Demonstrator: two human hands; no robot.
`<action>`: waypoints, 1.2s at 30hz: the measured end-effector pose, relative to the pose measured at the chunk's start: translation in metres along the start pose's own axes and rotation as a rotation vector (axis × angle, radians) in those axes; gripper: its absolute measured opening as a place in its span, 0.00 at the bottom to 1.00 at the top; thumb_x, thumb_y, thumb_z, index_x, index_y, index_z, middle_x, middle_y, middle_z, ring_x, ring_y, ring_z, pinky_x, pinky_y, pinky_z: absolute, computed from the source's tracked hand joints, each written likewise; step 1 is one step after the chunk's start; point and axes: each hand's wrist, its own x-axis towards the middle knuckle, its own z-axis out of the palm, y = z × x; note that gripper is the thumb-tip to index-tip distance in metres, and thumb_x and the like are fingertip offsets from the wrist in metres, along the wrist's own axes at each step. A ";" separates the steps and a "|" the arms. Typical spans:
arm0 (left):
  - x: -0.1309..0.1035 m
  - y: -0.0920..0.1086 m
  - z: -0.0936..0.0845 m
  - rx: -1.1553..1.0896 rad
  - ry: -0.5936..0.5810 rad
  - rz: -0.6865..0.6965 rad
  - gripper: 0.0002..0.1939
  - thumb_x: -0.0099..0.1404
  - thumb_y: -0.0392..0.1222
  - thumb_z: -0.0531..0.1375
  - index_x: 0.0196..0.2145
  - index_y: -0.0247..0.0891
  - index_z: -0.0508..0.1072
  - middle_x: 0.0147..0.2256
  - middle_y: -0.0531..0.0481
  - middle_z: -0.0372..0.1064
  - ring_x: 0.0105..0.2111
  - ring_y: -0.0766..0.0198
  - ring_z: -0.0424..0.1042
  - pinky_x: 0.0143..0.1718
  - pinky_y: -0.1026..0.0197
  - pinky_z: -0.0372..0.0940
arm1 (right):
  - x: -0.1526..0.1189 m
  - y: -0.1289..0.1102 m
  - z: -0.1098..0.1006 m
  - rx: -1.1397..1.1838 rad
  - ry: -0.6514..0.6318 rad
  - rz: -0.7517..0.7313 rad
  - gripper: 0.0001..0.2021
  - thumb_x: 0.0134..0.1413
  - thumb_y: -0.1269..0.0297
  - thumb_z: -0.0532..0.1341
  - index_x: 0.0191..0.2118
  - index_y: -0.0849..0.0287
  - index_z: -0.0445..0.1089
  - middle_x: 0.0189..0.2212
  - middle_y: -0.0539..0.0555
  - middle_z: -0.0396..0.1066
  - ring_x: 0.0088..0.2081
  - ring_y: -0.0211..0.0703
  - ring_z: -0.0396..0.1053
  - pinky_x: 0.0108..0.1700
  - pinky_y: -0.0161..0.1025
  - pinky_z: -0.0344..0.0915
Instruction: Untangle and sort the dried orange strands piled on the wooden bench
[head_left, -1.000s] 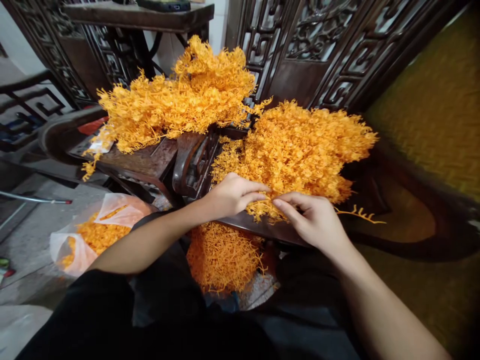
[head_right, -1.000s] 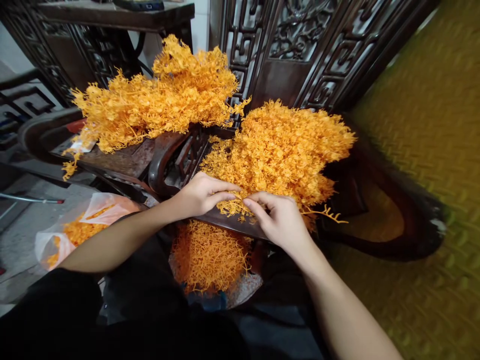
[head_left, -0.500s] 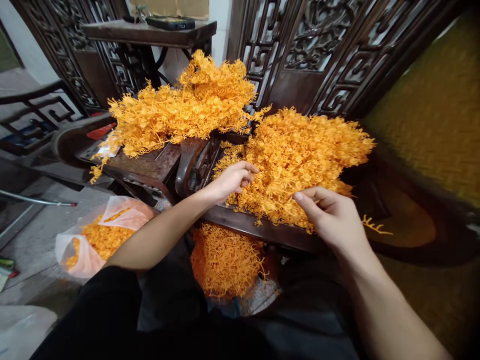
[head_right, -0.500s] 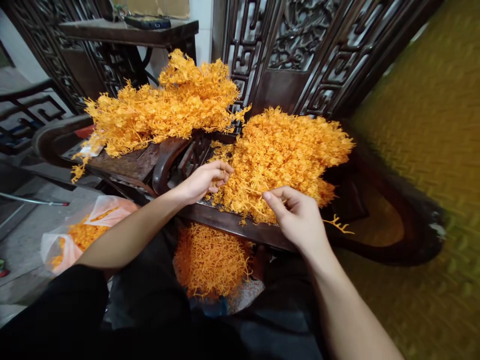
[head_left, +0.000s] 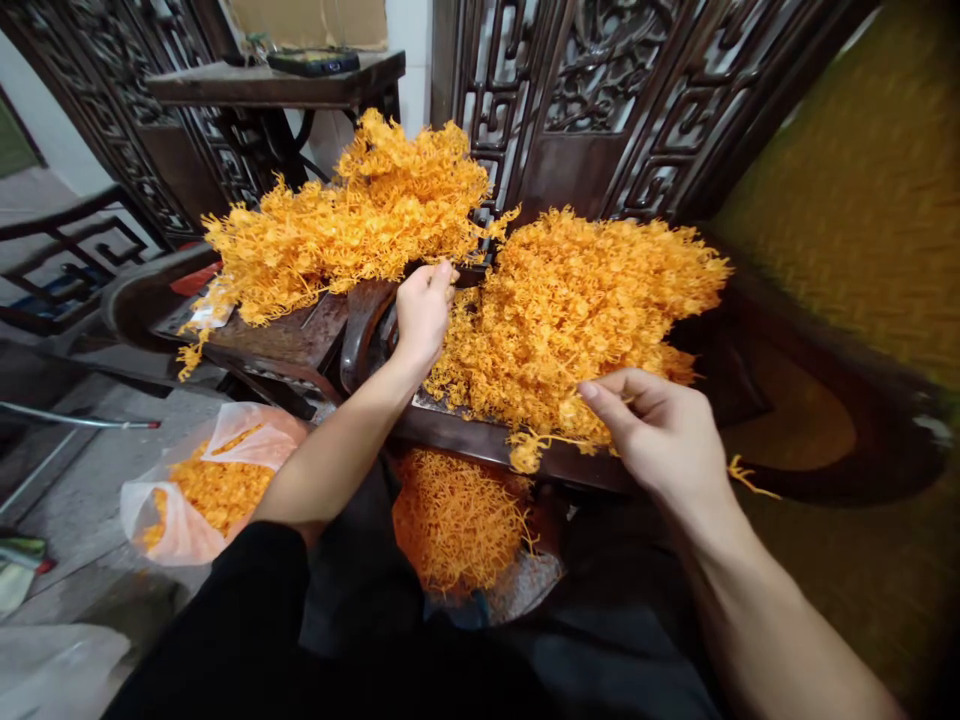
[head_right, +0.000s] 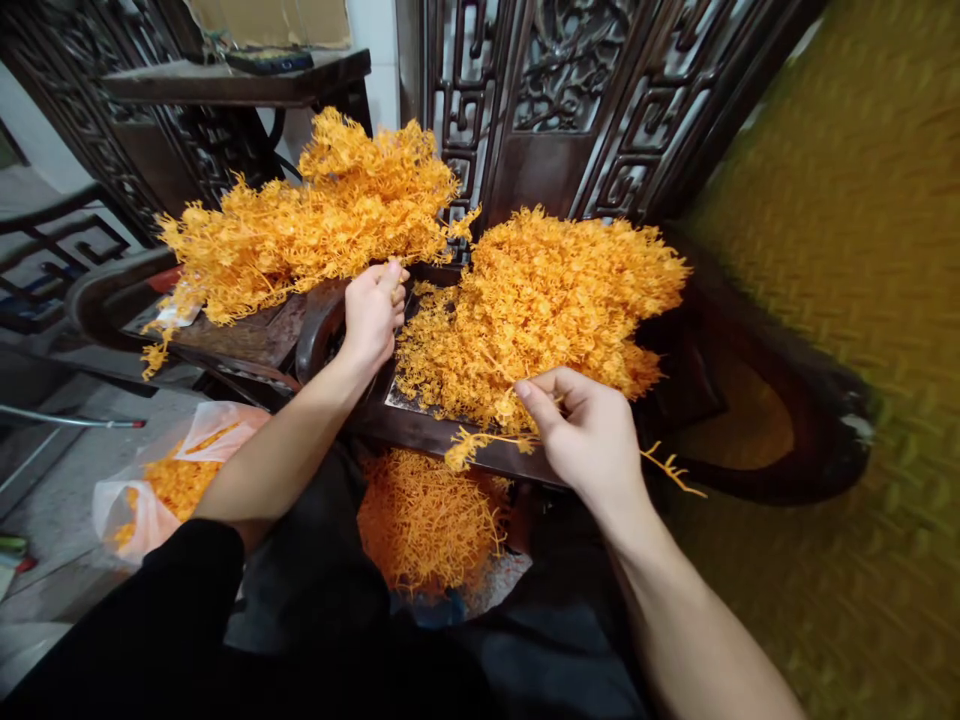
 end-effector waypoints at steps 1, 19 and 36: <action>0.006 -0.005 0.002 -0.058 -0.013 -0.055 0.18 0.76 0.53 0.56 0.33 0.38 0.70 0.21 0.58 0.55 0.19 0.70 0.52 0.24 0.65 0.51 | 0.001 0.000 0.000 0.011 0.028 0.004 0.18 0.58 0.49 0.66 0.26 0.57 0.69 0.18 0.47 0.57 0.21 0.35 0.50 0.24 0.37 0.47; 0.057 -0.049 0.025 0.243 -0.326 -0.116 0.30 0.77 0.55 0.49 0.68 0.37 0.64 0.68 0.37 0.63 0.66 0.54 0.66 0.64 0.55 0.61 | 0.046 0.027 0.021 0.016 0.028 0.018 0.22 0.59 0.42 0.63 0.29 0.59 0.70 0.17 0.49 0.66 0.20 0.38 0.61 0.27 0.37 0.57; -0.045 0.029 -0.026 0.767 -0.874 0.373 0.19 0.75 0.48 0.54 0.29 0.38 0.76 0.26 0.47 0.76 0.28 0.61 0.75 0.37 0.59 0.68 | 0.037 0.014 -0.010 -0.011 0.114 -0.155 0.23 0.58 0.40 0.63 0.32 0.58 0.74 0.20 0.52 0.69 0.24 0.42 0.65 0.27 0.38 0.58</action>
